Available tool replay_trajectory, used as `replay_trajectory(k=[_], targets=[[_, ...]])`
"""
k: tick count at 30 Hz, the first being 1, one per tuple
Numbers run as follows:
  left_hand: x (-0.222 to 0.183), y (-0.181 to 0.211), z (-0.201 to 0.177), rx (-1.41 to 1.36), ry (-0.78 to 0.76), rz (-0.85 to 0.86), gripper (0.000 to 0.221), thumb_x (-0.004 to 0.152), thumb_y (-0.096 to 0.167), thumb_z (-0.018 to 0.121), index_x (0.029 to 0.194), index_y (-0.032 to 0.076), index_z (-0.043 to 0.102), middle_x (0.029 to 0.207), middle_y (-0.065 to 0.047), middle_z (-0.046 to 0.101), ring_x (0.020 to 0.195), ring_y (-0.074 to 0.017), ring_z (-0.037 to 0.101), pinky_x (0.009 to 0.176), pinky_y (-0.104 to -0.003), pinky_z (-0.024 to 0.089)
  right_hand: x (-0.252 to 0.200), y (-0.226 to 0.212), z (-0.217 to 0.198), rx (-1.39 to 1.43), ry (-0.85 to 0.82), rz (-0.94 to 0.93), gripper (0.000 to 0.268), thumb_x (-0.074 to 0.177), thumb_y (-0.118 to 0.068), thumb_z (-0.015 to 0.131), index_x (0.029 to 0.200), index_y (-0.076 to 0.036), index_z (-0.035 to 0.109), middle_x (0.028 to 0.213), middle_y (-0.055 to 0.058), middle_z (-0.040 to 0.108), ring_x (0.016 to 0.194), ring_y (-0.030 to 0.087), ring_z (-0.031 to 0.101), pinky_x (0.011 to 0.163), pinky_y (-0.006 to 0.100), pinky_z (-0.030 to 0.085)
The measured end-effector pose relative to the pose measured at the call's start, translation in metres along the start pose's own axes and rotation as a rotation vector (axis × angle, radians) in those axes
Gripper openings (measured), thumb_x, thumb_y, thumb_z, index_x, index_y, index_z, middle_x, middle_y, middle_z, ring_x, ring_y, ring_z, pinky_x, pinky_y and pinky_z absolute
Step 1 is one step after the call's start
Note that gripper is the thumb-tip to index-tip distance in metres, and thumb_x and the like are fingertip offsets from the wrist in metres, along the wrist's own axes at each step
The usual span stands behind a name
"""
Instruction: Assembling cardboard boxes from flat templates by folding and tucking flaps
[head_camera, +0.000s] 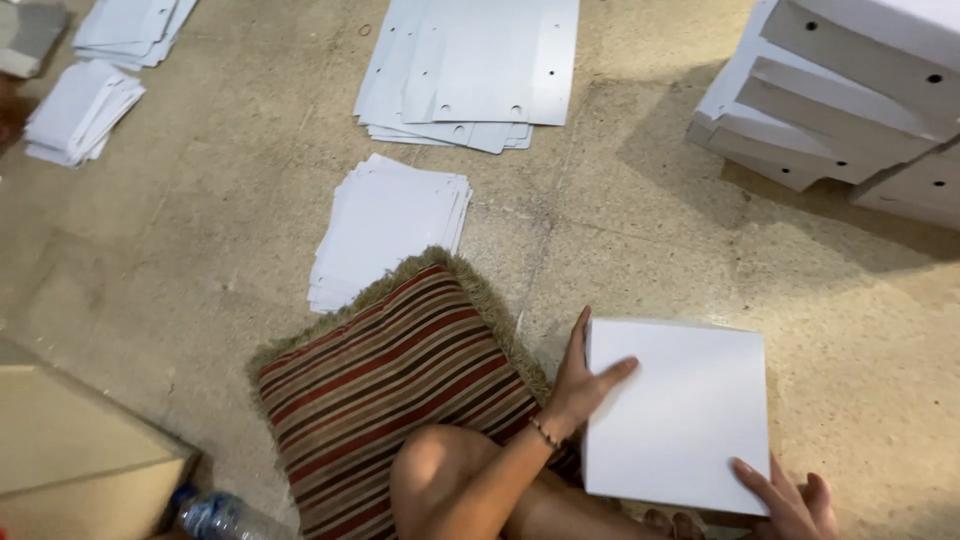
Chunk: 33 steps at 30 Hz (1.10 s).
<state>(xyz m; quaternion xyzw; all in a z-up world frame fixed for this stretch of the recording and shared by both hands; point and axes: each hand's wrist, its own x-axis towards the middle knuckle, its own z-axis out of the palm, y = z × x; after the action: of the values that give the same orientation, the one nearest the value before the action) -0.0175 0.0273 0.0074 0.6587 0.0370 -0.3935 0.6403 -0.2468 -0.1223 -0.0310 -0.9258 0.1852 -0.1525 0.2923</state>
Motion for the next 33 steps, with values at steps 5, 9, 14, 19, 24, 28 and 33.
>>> replay_trajectory(k=[5, 9, 14, 19, 24, 28, 33], targets=[[-0.016, -0.006, 0.009, 0.168, -0.108, -0.068, 0.12, 0.051, 0.048, 0.065, 0.14, 0.019, -0.009, 0.138, -0.013, 0.033, 0.123, -0.0307, 0.039, 0.1, -0.048, 0.035, 0.006, -0.032, -0.015, 0.066, -0.112, 0.231, 0.065, 0.068, 0.009, 0.032, 0.122, -0.021, 0.055, 0.134, -0.002, 0.051, 0.115, 0.025, 0.039, 0.097, 0.027, 0.028], [-0.017, -0.003, 0.024, 0.296, -0.034, -0.099, 0.106, 0.059, 0.045, 0.061, 0.141, 0.02, 0.0, 0.14, -0.013, 0.026, 0.122, -0.0309, 0.038, 0.094, -0.046, 0.044, -0.027, 0.082, 0.027, -0.077, -0.239, 0.265, 0.079, 0.058, 0.01, 0.041, 0.126, -0.028, 0.052, 0.121, -0.006, 0.055, 0.114, 0.022, 0.041, 0.096, 0.025, 0.034], [-0.008, -0.02, 0.023, 0.271, -0.007, 0.141, 0.105, 0.054, 0.054, 0.062, 0.139, 0.012, 0.017, 0.112, -0.015, 0.053, 0.094, -0.0299, 0.056, 0.073, -0.04, 0.055, -0.073, 0.177, 0.08, 0.051, 0.053, 0.06, 0.062, 0.053, -0.002, 0.066, 0.114, -0.016, 0.061, 0.112, 0.018, 0.053, 0.1, 0.024, 0.055, 0.082, 0.024, 0.042], [-0.008, -0.014, 0.021, 0.165, -0.029, 0.042, 0.099, 0.058, 0.047, 0.065, 0.139, 0.014, 0.019, 0.118, -0.011, 0.052, 0.102, -0.0276, 0.055, 0.08, -0.04, 0.052, -0.033, 0.109, 0.058, 0.818, 0.105, 0.712, 0.047, 0.066, 0.004, 0.06, 0.109, -0.008, 0.044, 0.118, 0.017, 0.043, 0.105, 0.027, 0.052, 0.082, 0.037, 0.045], [-0.008, -0.004, 0.023, 0.162, -0.224, -0.104, 0.11, 0.058, 0.052, 0.06, 0.141, 0.018, -0.004, 0.14, -0.008, 0.033, 0.122, -0.0276, 0.04, 0.095, -0.045, 0.04, 0.027, 0.024, 0.021, 0.899, 0.155, 1.283, 0.058, 0.082, -0.02, 0.044, 0.134, -0.012, 0.02, 0.13, 0.01, 0.038, 0.116, 0.019, 0.037, 0.096, 0.035, 0.029], [-0.004, -0.011, 0.023, 0.342, -0.287, -0.124, 0.109, 0.053, 0.055, 0.061, 0.141, 0.019, 0.007, 0.13, -0.008, 0.044, 0.113, -0.0272, 0.048, 0.09, -0.041, 0.047, 0.038, 0.011, 0.017, 1.258, 0.148, 1.052, 0.049, 0.083, -0.015, 0.034, 0.128, 0.004, 0.034, 0.123, 0.023, 0.043, 0.107, 0.041, 0.041, 0.083, 0.062, 0.035], [-0.001, -0.012, 0.022, 0.353, -0.249, -0.029, 0.101, 0.056, 0.054, 0.062, 0.139, 0.017, 0.019, 0.124, -0.009, 0.05, 0.106, -0.0261, 0.053, 0.085, -0.038, 0.051, 0.027, 0.028, 0.026, 1.362, 0.197, 1.027, 0.042, 0.083, -0.012, 0.036, 0.118, 0.012, 0.035, 0.119, 0.03, 0.043, 0.103, 0.05, 0.042, 0.08, 0.069, 0.036]])
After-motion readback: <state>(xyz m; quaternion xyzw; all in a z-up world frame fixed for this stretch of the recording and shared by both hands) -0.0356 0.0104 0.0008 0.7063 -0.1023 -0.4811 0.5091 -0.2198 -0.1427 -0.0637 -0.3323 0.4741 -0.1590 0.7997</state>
